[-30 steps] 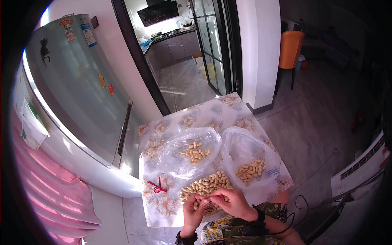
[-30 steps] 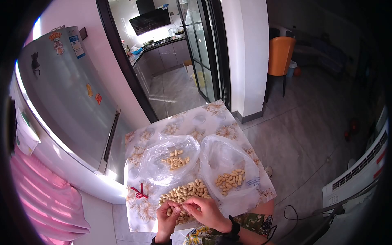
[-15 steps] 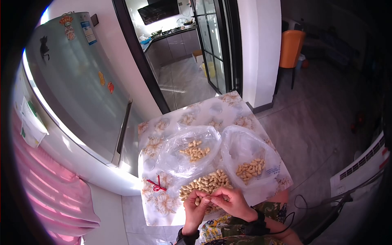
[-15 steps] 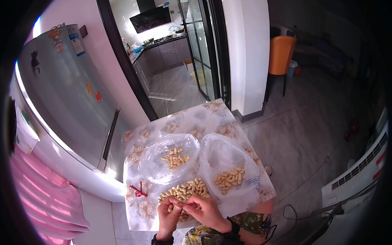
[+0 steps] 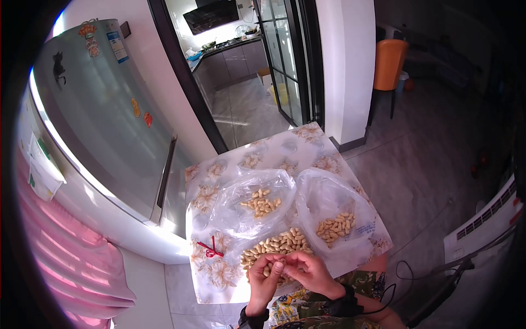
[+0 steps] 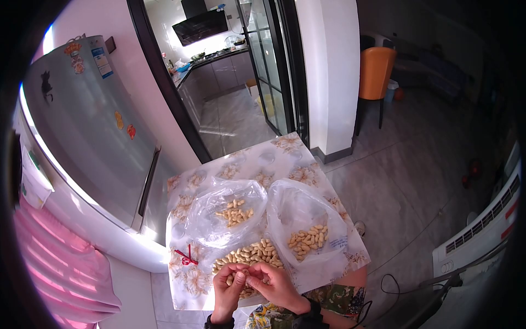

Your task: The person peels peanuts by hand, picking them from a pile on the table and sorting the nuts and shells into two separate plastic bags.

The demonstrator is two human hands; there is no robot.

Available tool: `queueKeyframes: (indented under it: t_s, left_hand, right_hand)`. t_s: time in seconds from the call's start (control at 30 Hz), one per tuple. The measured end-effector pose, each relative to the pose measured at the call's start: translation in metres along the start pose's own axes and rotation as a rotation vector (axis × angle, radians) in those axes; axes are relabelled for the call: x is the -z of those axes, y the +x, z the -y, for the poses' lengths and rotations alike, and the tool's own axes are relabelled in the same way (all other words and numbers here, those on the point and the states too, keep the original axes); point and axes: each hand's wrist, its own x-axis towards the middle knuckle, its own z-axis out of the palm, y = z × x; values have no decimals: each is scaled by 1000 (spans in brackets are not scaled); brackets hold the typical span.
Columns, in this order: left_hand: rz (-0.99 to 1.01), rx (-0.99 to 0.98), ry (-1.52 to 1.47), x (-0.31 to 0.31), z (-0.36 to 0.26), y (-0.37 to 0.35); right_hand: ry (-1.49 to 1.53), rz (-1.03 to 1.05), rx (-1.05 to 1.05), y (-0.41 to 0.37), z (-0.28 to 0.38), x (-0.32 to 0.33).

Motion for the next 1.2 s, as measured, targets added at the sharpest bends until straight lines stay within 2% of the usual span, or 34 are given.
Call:
queueKeyframes:
  t_s: [0.2,0.3,0.37,0.4,0.47,0.57,0.67,0.7,0.77,0.93,1.07,1.13,1.2]
  left_hand:
    - [-27,37,-32,0,0,0]
    - [0,78,-79,0,-3,1]
    - [97,153,-149,0,-10,1]
    - [97,153,-149,-1,-13,1]
    - [82,283,-223,-1,-17,1]
    - [9,295,-258,-4,-12,4]
    - [72,326,-211,2,-11,4]
    - [71,327,-210,2,-10,3]
    - [111,245,-259,1,-8,2]
    - [131,259,-193,0,-11,1]
    - [96,307,-216,1,-11,3]
    - [92,310,-237,3,-9,2]
    - [86,312,-257,3,-9,4]
  right_hand:
    - [96,-57,22,1,0,3]
    - [147,-105,26,4,7,10]
    - [205,-143,19,7,13,17]
    - [176,-148,34,8,15,21]
    - [167,-194,41,10,30,21]
    - [126,-223,81,10,31,31]
    - [-215,-399,272,14,35,43]
    - [-214,-398,271,15,42,49]
    - [-771,-501,412,14,59,62]
    - [-790,-631,389,15,62,84]
    - [-797,-586,306,12,58,98]
    - [-988,-595,314,12,53,102]
    - [-920,-576,334,9,64,92]
